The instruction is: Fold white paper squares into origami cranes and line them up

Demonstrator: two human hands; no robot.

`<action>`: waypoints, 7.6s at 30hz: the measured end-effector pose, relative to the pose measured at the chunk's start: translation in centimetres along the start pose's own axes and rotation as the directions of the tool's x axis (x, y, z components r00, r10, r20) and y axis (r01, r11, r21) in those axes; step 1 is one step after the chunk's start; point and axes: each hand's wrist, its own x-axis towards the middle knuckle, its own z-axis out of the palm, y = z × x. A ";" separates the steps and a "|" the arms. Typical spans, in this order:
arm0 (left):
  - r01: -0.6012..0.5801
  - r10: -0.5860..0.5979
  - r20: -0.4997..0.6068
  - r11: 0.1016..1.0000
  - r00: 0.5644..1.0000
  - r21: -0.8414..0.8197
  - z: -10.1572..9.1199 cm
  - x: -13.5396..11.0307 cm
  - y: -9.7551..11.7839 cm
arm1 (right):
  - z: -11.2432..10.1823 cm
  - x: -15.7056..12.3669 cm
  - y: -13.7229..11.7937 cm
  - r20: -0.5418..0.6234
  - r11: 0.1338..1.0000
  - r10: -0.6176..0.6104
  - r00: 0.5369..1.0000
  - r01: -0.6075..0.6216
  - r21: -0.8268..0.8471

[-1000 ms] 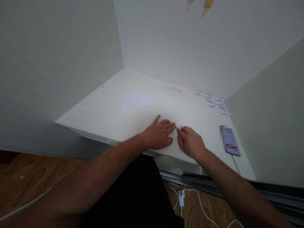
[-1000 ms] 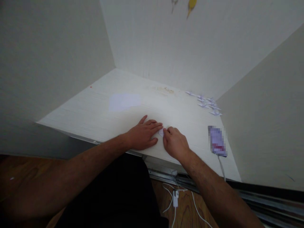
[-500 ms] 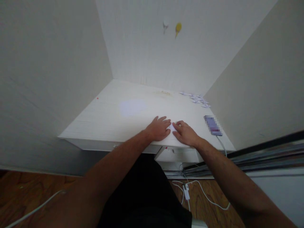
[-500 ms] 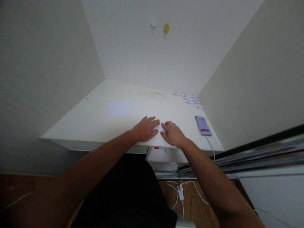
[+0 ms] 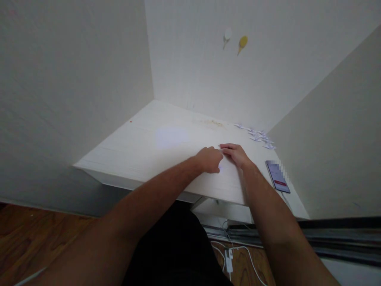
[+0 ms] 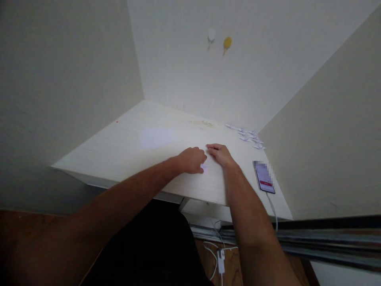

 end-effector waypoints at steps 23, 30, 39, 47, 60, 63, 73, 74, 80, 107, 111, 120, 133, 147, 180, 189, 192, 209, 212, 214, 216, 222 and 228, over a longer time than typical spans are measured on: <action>-0.089 -0.624 -0.128 0.094 0.771 -0.992 0.8 3.1 -8.6 | 5.5 3.2 -3.6 -0.063 0.886 -0.051 0.997 0.074 0.457; -0.075 -0.568 -0.180 0.203 0.803 -0.976 0.5 3.0 -8.1 | 6.1 2.4 -4.2 -0.190 0.956 -0.127 0.974 0.171 0.236; -0.078 -0.565 -0.199 0.231 0.801 -0.970 0.4 3.0 -8.5 | 5.6 2.1 -4.5 -0.107 0.974 -0.152 0.983 0.167 0.152; -0.127 -0.569 -0.201 0.168 0.797 -0.978 0.5 3.0 -7.8 | 5.7 2.0 -4.8 -0.177 0.964 -0.185 0.967 0.213 0.158; -0.213 -0.543 -0.207 0.052 0.814 -0.976 0.2 3.0 -7.7 | 5.7 2.2 -4.5 -0.193 0.909 -0.303 0.933 0.344 0.234; -0.205 -0.551 -0.187 0.030 0.813 -0.978 0.1 2.9 -7.7 | 5.5 2.3 -4.3 -0.201 0.915 -0.322 0.925 0.359 0.185; -0.207 -0.578 -0.123 -0.081 0.807 -0.975 -0.2 2.8 -7.4 | 5.2 2.0 -4.8 -0.189 0.893 -0.370 0.910 0.404 0.199; -0.205 -0.585 -0.113 -0.093 0.803 -0.974 -0.2 2.9 -7.4 | 5.1 1.9 -4.8 -0.184 0.894 -0.371 0.910 0.403 0.194; -0.187 -0.585 -0.064 -0.152 0.809 -0.971 -0.1 2.9 -7.7 | 4.9 2.0 -4.2 -0.220 0.841 -0.525 0.822 0.540 0.010; -0.127 -0.564 -0.135 0.054 0.814 -0.990 0.4 2.9 -8.7 | 5.6 2.1 -4.7 -0.219 0.950 -0.245 0.944 0.280 0.141; -0.118 -0.551 -0.204 0.187 0.809 -0.975 0.7 3.0 -9.0 | 5.6 2.0 -4.7 -0.222 0.954 -0.266 0.938 0.290 0.078; -0.127 -0.515 -0.258 0.277 0.818 -0.953 0.9 3.0 -8.6 | 5.4 2.0 -4.5 -0.227 0.948 -0.318 0.920 0.312 -0.064; -0.098 -0.550 -0.261 0.308 0.793 -0.946 0.3 2.9 -8.4 | 5.5 1.8 -4.4 -0.206 0.909 -0.411 0.888 0.382 -0.164; -0.121 -0.539 -0.260 0.279 0.801 -0.953 0.2 3.0 -8.2 | 5.6 1.5 -5.2 -0.233 0.948 -0.317 0.919 0.308 -0.077; -0.054 -0.528 -0.148 0.189 0.836 -0.980 0.2 3.3 -8.2 | 4.8 2.2 -4.6 -0.205 0.958 -0.286 0.936 0.275 -0.079; -0.048 -0.552 -0.101 0.109 0.828 -0.993 0.2 3.1 -7.7 | 4.9 2.5 -4.1 -0.237 0.966 -0.259 0.936 0.254 -0.050; -0.062 -0.604 -0.100 0.083 0.790 -0.995 0.5 3.2 -7.9 | 5.2 2.5 -3.8 -0.240 0.895 -0.445 0.863 0.417 -0.159; -0.068 -0.485 -0.056 -0.009 0.873 -0.998 0.7 3.1 -7.9 | 5.0 2.5 -3.9 -0.321 0.931 -0.350 0.880 0.366 -0.014; -0.070 -0.518 -0.033 -0.052 0.855 -0.996 0.6 3.1 -7.9 | 5.0 2.5 -3.6 -0.253 0.886 -0.463 0.850 0.436 -0.157; -0.080 -0.537 -0.032 -0.067 0.843 -0.995 0.6 3.1 -7.9 | 5.0 2.4 -3.5 -0.212 0.847 -0.519 0.828 0.466 -0.255; -0.094 -0.547 -0.038 -0.074 0.836 -0.993 0.6 3.1 -8.0 | 5.1 2.3 -3.6 -0.208 0.826 -0.544 0.813 0.474 -0.306; -0.112 -0.560 -0.044 -0.087 0.827 -0.990 0.6 3.1 -8.0 | 5.5 2.1 -4.0 -0.206 0.819 -0.557 0.804 0.492 -0.295; -0.122 -0.542 -0.051 -0.095 0.839 -0.988 0.9 3.2 -8.1 | 5.6 2.2 -3.8 -0.243 0.859 -0.497 0.833 0.432 -0.276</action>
